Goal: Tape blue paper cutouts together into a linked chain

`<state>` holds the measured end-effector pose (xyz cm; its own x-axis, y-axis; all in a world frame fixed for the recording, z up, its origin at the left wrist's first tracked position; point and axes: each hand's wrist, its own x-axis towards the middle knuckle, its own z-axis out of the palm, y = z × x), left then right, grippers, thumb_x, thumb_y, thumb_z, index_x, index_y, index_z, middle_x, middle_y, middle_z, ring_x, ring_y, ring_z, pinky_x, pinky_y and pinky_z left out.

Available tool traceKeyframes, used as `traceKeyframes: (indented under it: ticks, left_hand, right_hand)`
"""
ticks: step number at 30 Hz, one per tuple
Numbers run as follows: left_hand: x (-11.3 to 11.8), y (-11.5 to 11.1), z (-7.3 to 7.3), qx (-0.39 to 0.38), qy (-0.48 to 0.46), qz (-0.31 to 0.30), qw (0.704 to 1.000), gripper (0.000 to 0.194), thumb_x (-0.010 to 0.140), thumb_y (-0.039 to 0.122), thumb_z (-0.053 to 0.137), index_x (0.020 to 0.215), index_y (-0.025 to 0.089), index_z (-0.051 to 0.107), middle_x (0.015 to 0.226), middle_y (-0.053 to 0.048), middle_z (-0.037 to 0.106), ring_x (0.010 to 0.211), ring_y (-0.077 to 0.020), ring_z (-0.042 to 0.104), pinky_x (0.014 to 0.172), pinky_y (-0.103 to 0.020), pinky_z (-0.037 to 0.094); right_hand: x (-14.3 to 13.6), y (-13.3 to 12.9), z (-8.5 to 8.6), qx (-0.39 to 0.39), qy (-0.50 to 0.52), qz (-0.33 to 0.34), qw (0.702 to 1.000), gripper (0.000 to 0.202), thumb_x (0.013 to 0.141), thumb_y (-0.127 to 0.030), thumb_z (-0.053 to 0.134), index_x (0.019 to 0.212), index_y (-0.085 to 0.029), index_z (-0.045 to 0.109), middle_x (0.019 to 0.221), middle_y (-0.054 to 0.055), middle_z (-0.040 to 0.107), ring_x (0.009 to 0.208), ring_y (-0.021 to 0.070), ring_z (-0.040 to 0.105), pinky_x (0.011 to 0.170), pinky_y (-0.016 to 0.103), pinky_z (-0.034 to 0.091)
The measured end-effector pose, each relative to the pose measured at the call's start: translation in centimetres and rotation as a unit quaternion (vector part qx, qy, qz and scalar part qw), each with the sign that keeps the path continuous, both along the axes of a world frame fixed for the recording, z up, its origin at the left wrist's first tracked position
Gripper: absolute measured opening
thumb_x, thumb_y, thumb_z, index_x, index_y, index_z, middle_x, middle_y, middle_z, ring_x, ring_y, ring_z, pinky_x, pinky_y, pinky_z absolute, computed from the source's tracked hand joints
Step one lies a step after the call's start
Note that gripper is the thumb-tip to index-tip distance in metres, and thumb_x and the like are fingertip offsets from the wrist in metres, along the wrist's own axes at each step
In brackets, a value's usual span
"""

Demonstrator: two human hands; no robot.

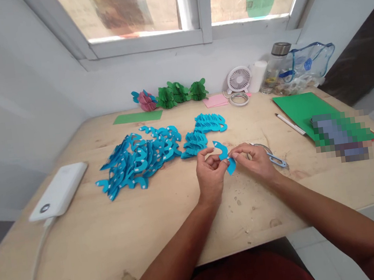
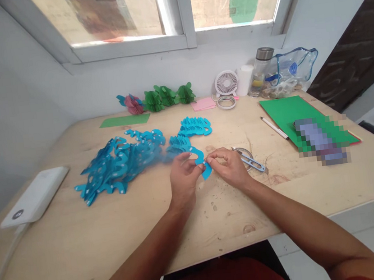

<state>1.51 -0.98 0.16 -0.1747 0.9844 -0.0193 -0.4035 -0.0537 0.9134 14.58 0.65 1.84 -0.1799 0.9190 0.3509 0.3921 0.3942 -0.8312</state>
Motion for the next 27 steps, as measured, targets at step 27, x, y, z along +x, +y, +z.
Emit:
traceKeyframes:
  ticks: [27]
  left_hand:
    - [-0.07, 0.00, 0.08, -0.009, 0.015, 0.007, 1.000, 0.042, 0.059, 0.011, 0.068, 0.095, 0.018, 0.047, 0.065, 0.004, 0.060, 0.060, -0.0101, 0.060, 0.058, -0.021, 0.045]
  right_hand:
    - [0.43, 0.14, 0.55, -0.053, -0.019, -0.018, 0.998, 0.018, 0.080, -0.028, 0.051, 0.075, -0.018, 0.065, 0.076, 0.002, 0.068, 0.076, 0.0169, 0.061, 0.072, 0.027, 0.044]
